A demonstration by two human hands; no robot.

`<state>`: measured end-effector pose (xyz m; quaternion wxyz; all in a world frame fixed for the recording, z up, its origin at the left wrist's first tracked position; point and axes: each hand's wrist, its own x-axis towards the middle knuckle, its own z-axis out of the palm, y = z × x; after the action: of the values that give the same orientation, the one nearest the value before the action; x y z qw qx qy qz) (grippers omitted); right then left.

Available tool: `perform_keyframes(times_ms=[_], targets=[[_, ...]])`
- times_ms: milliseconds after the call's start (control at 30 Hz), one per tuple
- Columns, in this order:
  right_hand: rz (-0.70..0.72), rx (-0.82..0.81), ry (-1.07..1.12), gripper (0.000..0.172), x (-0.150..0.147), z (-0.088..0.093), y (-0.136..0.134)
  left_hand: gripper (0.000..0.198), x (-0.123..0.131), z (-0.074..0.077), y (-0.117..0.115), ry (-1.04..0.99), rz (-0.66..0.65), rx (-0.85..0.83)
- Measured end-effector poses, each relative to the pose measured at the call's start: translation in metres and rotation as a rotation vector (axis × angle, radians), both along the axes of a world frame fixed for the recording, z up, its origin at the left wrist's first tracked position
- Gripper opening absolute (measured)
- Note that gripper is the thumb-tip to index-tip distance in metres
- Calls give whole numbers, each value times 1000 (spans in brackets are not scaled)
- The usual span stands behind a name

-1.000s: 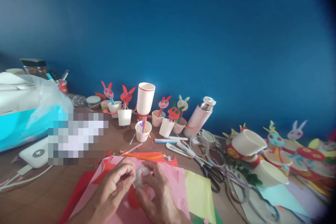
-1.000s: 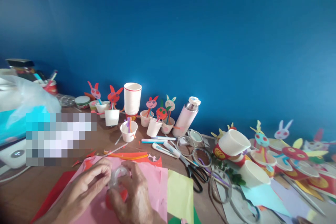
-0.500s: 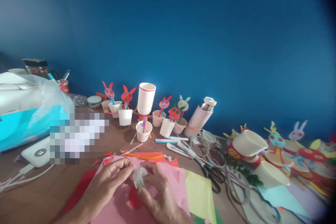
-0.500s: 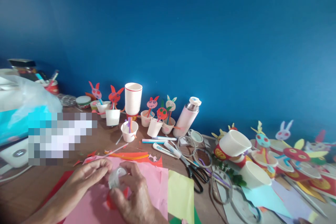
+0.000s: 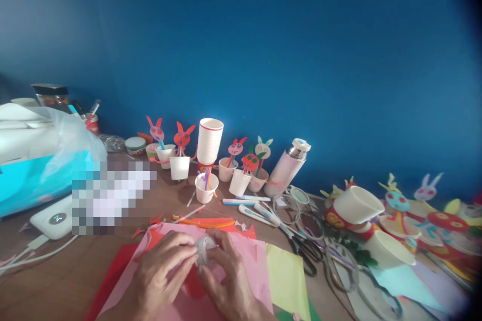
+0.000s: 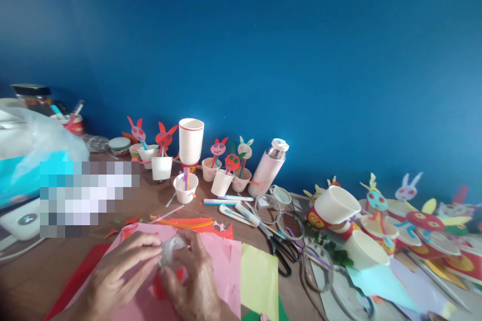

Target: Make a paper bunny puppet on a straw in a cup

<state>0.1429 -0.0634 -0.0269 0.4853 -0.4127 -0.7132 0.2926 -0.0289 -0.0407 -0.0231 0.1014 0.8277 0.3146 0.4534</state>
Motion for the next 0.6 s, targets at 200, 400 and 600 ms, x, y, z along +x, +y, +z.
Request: perform_keyframes(times_ms=[200, 400, 600], targets=[[-3, 20, 27, 10, -2, -5, 0, 19, 1, 0, -2, 46, 70, 46], [46, -13, 25, 11, 0, -2, -2, 17, -1, 7, -3, -120, 48, -530], [187, 94, 174, 25, 7, -3, 0, 32, -5, 18, 6, -354, -183, -1040]])
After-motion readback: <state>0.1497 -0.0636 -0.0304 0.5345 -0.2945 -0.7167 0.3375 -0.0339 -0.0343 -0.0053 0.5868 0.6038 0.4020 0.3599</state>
